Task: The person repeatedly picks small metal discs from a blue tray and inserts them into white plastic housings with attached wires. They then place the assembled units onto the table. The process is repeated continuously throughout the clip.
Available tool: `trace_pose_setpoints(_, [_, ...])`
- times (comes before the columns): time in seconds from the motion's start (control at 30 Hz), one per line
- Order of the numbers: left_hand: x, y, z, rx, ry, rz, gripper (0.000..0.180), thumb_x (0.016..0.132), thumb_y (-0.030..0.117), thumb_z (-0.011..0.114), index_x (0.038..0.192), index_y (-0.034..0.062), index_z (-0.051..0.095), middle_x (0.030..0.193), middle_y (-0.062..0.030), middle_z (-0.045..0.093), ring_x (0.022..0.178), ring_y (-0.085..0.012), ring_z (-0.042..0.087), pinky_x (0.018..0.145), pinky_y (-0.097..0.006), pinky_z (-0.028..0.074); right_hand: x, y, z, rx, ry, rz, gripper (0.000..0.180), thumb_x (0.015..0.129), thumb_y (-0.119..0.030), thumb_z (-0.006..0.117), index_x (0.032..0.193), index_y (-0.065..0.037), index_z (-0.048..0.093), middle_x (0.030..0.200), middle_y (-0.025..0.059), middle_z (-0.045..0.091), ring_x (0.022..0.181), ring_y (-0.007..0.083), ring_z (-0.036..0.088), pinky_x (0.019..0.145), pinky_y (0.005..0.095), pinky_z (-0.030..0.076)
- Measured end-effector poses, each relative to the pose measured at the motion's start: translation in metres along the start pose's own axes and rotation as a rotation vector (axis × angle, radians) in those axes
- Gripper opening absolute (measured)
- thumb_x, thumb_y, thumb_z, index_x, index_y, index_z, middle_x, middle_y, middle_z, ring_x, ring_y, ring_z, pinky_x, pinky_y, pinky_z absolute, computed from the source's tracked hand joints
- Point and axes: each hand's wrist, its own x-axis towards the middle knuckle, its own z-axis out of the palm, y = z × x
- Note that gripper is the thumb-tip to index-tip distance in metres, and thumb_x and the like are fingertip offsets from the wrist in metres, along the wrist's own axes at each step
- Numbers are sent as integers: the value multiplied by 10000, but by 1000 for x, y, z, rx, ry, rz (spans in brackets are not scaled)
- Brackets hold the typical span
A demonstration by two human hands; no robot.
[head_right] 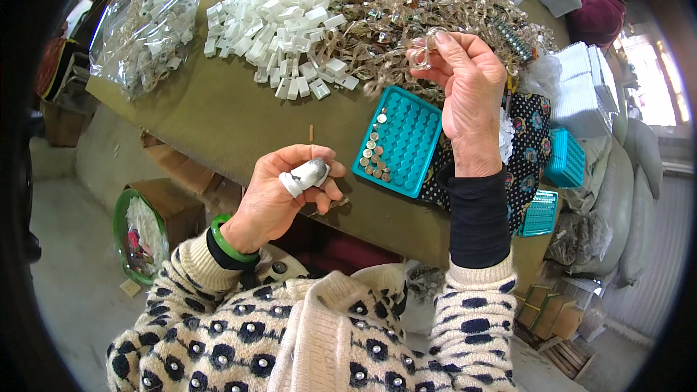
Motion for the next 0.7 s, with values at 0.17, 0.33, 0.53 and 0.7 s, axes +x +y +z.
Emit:
trace_pose_setpoints(0.17, [0,5,0,-7,-28,1,241,978,94,570,1198,1,596,1029,-144,665,811,-201,693,598,-267,568,-26,1,5,298,-126,100,142,966,-104,551,998,29,589,959,203,694,872,350,710,717,429,618])
trace_pose_setpoints(0.33, [6,15,10,-28,-38,75,309,961,151,600,1229,0,574,957,-91,642,832,-175,671,627,-275,567,-60,5,15,498,-61,227,164,970,-130,552,989,21,611,1021,235,686,947,377,694,806,484,598])
trace_pose_setpoints(0.53, [23,27,17,8,17,109,285,949,121,598,1211,6,594,894,-66,634,721,-133,604,573,-243,478,-63,18,15,135,54,5,67,952,-39,560,927,1,608,935,168,700,825,280,705,732,377,592])
trace_pose_setpoints(0.7, [21,21,17,7,98,52,197,956,81,582,1136,18,628,867,-59,632,671,-120,575,547,-249,452,-30,20,2,-1079,106,-355,84,822,-15,679,808,-21,596,667,93,642,544,188,612,538,318,490])
